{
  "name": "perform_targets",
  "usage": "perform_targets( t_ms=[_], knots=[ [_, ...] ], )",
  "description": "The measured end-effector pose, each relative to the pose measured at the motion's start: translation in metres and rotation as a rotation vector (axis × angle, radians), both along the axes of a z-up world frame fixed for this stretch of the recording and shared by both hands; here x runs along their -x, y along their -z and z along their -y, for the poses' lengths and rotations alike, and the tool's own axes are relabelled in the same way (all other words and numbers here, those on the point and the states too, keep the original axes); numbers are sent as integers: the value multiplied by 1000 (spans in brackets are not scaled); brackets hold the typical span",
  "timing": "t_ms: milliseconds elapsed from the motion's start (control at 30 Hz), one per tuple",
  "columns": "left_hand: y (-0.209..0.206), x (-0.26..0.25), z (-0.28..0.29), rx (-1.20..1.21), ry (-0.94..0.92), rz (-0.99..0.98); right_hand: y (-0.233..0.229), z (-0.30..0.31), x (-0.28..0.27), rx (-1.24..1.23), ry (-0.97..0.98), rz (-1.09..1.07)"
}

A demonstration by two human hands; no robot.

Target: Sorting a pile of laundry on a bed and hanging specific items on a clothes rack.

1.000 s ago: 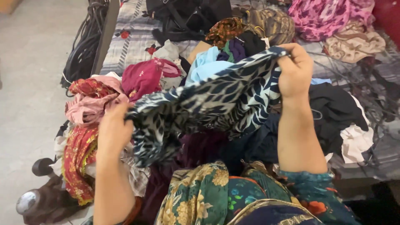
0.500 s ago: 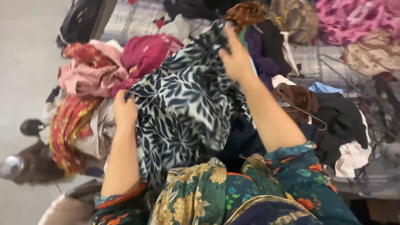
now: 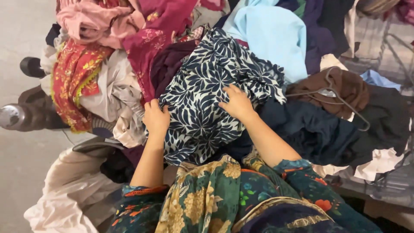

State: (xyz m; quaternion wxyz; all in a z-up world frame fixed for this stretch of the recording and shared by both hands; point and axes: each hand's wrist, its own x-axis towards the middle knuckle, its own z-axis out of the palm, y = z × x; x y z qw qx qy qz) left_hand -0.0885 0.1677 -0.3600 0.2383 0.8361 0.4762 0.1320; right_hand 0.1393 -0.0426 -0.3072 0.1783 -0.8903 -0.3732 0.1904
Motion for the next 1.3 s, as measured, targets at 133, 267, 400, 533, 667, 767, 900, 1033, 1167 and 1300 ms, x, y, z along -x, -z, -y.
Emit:
perform_targets(
  t_ms=[133, 267, 400, 533, 667, 767, 900, 1033, 1167, 1300],
  knots=[
    [3, 16, -4, -74, 1, -185, 14, 7, -3, 84, 36, -5],
    [39, 22, -12, -161, 164, -369, 36, 18, -3, 188, 53, -74],
    [-24, -5, -2, -199, 233, -266, 45, 25, -2, -160, 184, -20],
    [-71, -21, -13, -122, 213, -156, 15, 23, -20, -467, 385, -12],
    [-121, -26, -5, -328, 250, 137, -4, 22, -42, -946, 548, -328],
    [-145, -42, 31, -333, 400, 405, -38, 14, -37, -1185, 657, -631],
    [-162, -62, 96, -130, 749, 613, -76, -2, -17, -1327, 704, -916],
    [-121, -78, 103, -153, 794, 470, -104, -1, -5, -1405, 633, -1016],
    [-103, -90, 70, 193, 604, 306, -121, 16, 0, -1242, 452, -895],
    [-109, -108, 45, 936, 322, 896, -128, 27, 12, -583, -101, -330]
  ],
)
